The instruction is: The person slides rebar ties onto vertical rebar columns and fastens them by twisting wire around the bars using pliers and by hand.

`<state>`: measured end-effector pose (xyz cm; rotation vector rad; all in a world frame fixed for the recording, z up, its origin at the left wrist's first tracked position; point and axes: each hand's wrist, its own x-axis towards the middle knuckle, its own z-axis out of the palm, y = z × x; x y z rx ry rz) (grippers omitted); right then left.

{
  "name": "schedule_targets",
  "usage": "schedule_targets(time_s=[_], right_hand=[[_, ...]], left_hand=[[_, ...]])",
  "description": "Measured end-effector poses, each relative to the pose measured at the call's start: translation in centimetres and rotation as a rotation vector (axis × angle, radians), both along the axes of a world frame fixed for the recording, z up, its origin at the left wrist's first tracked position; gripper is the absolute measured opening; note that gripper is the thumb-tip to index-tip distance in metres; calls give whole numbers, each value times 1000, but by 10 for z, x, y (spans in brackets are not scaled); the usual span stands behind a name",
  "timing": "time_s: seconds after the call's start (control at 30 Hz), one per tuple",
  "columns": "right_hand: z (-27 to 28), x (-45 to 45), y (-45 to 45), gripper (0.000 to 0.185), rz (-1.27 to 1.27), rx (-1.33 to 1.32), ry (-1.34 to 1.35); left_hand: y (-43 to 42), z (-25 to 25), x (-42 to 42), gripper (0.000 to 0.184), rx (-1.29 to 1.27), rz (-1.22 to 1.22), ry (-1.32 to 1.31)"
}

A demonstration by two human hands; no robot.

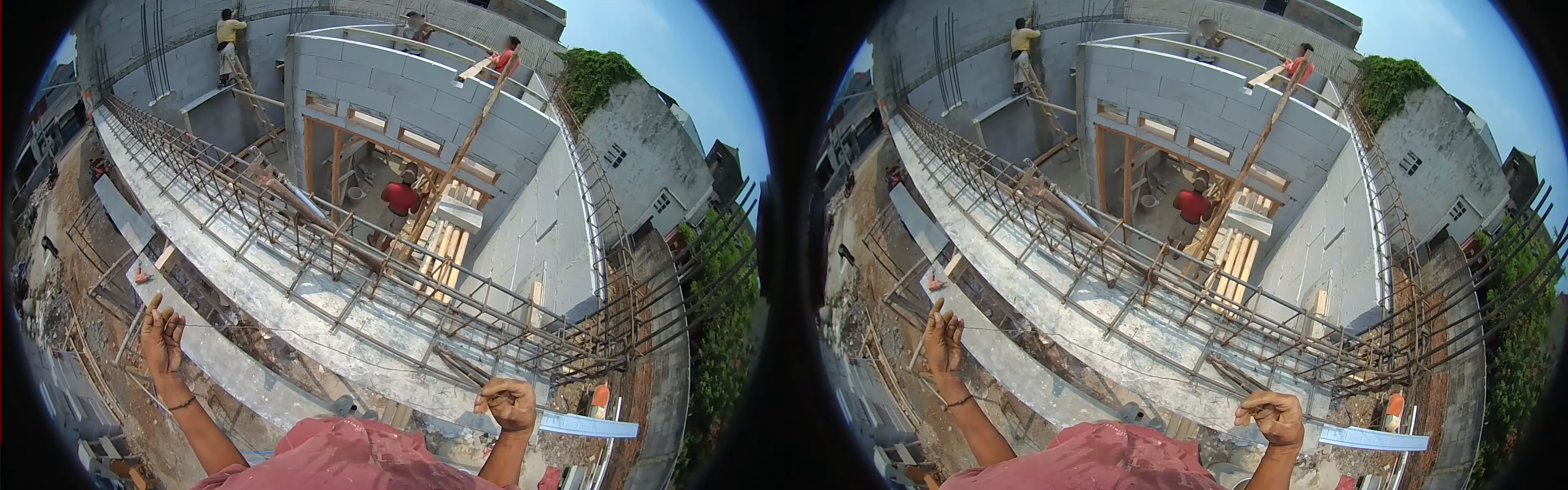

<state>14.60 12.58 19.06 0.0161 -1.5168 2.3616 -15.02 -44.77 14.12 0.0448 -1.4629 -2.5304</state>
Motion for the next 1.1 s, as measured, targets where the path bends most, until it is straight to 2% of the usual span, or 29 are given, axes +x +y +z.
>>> schedule_targets(time_s=[0.17,0.27,0.33,0.37,0.43,0.57,0.63,0.67,0.73,0.77,0.8,0.83,0.87,0.9,0.93,0.97,1.0,1.07,1.1], right_hand=[[-20,9,23,32,-113,21,-36],[-22,8,29,29,-234,-37,35],[-9,0,25,25,-469,34,90],[-3,-4,22,21,-537,18,103],[0,-2,27,19,-565,-43,124],[-1,2,38,15,-659,-110,110],[2,-2,34,14,-743,-169,105],[6,-4,33,14,-755,-177,106],[12,-3,32,15,-763,-288,190],[15,0,34,19,-763,-233,180],[18,8,37,19,-776,-233,185],[20,16,40,21,-678,-183,140],[22,22,43,24,-580,-133,98],[21,26,42,25,-513,-137,69],[16,28,38,25,-522,-144,74],[12,28,32,24,-473,-160,-3],[10,26,25,23,-419,-175,-80],[0,10,11,22,-400,-203,-91],[-6,2,6,21,-361,-277,-101]], left_hand=[[19,0,-2,41,23,6,-41],[20,4,-6,41,62,-146,7],[25,6,-9,39,274,-295,96],[26,6,-11,39,273,-295,95],[28,3,-15,37,541,-427,98],[33,-12,-31,35,669,-442,88],[29,-28,-44,32,696,-127,-48],[34,-30,-46,32,688,-139,-50],[51,-32,-40,30,425,-44,-122],[74,-21,-24,32,197,-44,-179],[83,-13,-7,34,-64,-210,-293],[85,-11,8,36,-326,-373,-395],[76,-19,16,36,-704,-512,-594],[72,-21,24,38,-1217,-661,-761],[63,-41,28,39,-2061,-737,-606],[63,-40,42,41,-2259,-683,-462],[72,-36,43,41,-2263,-684,-465],[100,-19,36,42,-1486,-850,-281],[129,-1,39,44,-1322,-829,-94]])
